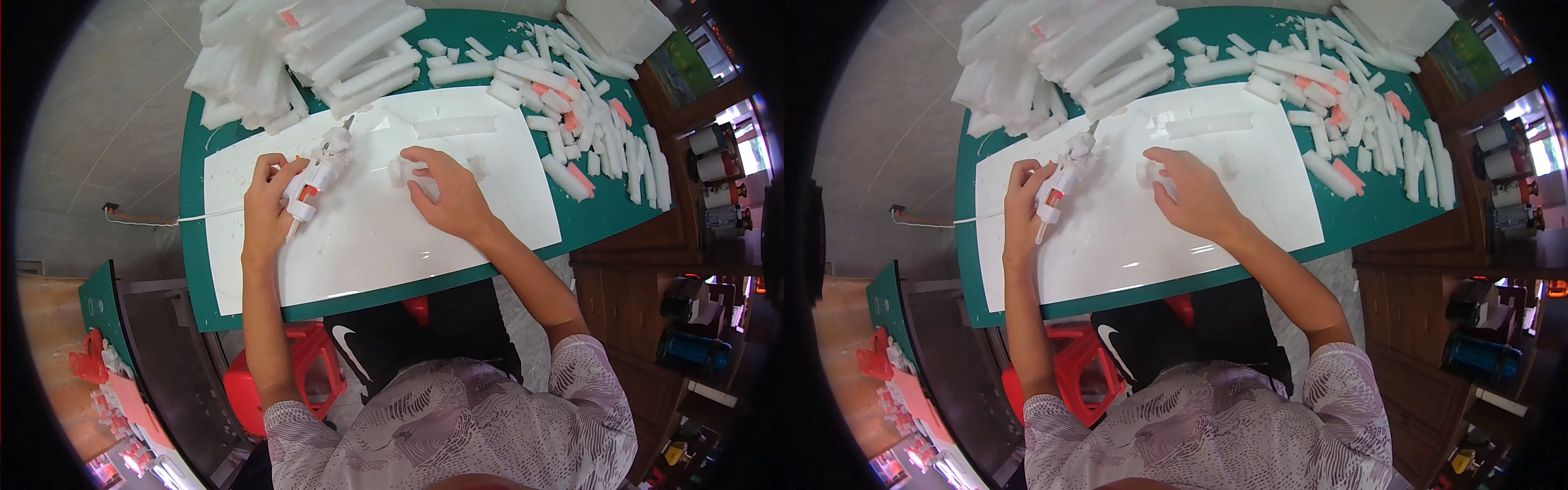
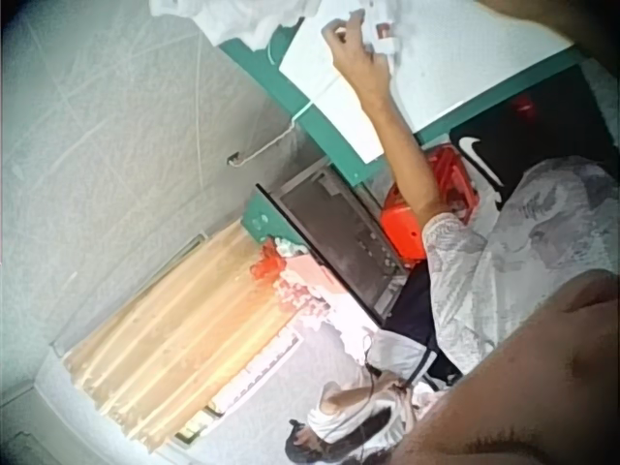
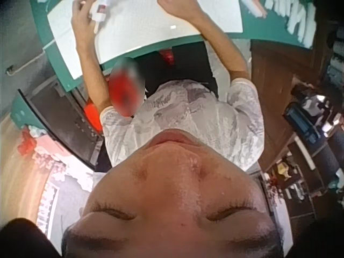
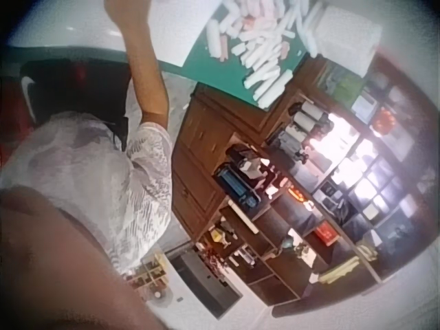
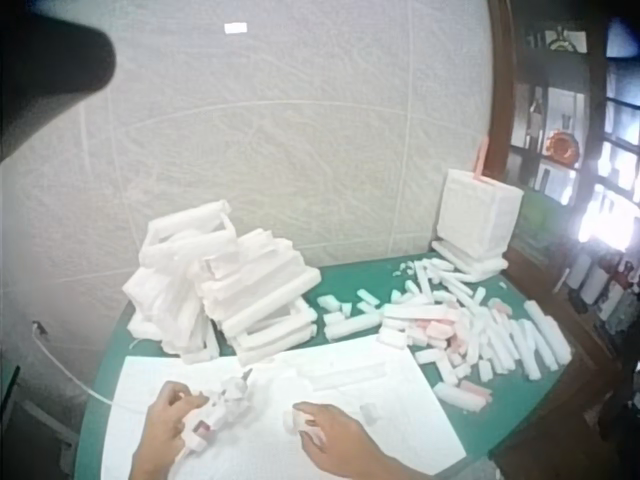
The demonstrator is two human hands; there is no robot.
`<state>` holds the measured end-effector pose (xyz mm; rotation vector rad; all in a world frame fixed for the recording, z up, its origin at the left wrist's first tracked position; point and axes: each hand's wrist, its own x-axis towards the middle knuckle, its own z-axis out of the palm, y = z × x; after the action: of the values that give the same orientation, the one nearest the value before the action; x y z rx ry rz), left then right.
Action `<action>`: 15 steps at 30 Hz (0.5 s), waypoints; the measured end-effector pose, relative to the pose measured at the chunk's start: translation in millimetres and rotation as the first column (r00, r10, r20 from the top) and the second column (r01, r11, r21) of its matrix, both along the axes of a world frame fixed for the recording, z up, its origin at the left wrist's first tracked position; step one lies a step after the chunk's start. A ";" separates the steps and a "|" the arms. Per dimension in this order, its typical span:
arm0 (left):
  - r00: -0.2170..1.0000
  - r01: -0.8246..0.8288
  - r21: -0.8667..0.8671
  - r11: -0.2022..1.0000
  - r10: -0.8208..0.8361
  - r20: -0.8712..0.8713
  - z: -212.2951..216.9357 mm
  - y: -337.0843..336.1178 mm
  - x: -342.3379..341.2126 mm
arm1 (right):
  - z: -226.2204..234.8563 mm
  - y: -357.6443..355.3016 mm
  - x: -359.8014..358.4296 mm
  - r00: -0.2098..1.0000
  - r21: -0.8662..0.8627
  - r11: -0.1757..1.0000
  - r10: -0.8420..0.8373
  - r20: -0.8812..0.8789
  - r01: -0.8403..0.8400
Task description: Use a hot glue gun to assemble white polyethylene foam strips onto a base sheet.
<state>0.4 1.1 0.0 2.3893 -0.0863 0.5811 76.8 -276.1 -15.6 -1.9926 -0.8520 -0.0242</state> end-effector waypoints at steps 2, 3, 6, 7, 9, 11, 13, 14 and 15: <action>1.000 -0.003 0.000 1.000 0.003 0.002 0.1 0.2 -0.3 | 2.4 -0.4 0.3 1.000 0.019 1.000 0.003 -0.004 -0.003; 1.000 -0.005 0.000 1.000 0.005 -0.001 0.1 0.1 -0.4 | 3.7 -1.3 1.4 0.996 -0.031 1.000 0.005 0.094 -0.002; 1.000 -0.006 -0.001 1.000 0.006 -0.001 -1.0 0.8 -0.2 | 1.8 -2.7 2.9 0.984 -0.124 0.992 0.033 0.177 -0.011; 1.000 -0.003 -0.003 1.000 0.003 0.000 -1.2 1.0 -0.3 | 0.3 -3.1 3.3 0.985 -0.166 0.986 0.051 0.164 -0.023; 1.000 0.002 -0.007 1.000 -0.002 -0.001 0.2 -0.5 0.1 | -3.0 -5.8 6.0 0.989 -0.184 0.983 0.052 0.138 -0.026; 1.000 0.004 -0.009 1.000 -0.004 -0.001 0.4 -0.9 0.1 | -2.9 -7.2 7.2 0.992 -0.201 0.979 0.055 0.114 -0.031; 1.000 -0.003 -0.003 1.000 0.003 -0.004 -0.5 0.0 -0.1 | 1.6 -7.2 7.5 0.994 -0.132 0.990 0.063 0.094 -0.050; 1.000 -0.007 -0.004 1.000 0.007 -0.002 -1.1 0.6 -0.3 | 5.6 -7.4 7.4 0.993 -0.132 0.990 0.067 0.095 -0.054; 1.000 -0.008 0.004 1.000 0.008 0.001 -1.9 1.3 -0.7 | 10.4 -7.8 6.8 0.994 -0.072 0.997 0.047 0.098 -0.040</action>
<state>-0.2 2.4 -1.9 2.3946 -0.0789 0.5869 83.6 -283.9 -5.2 -2.0517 -0.9718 -0.0702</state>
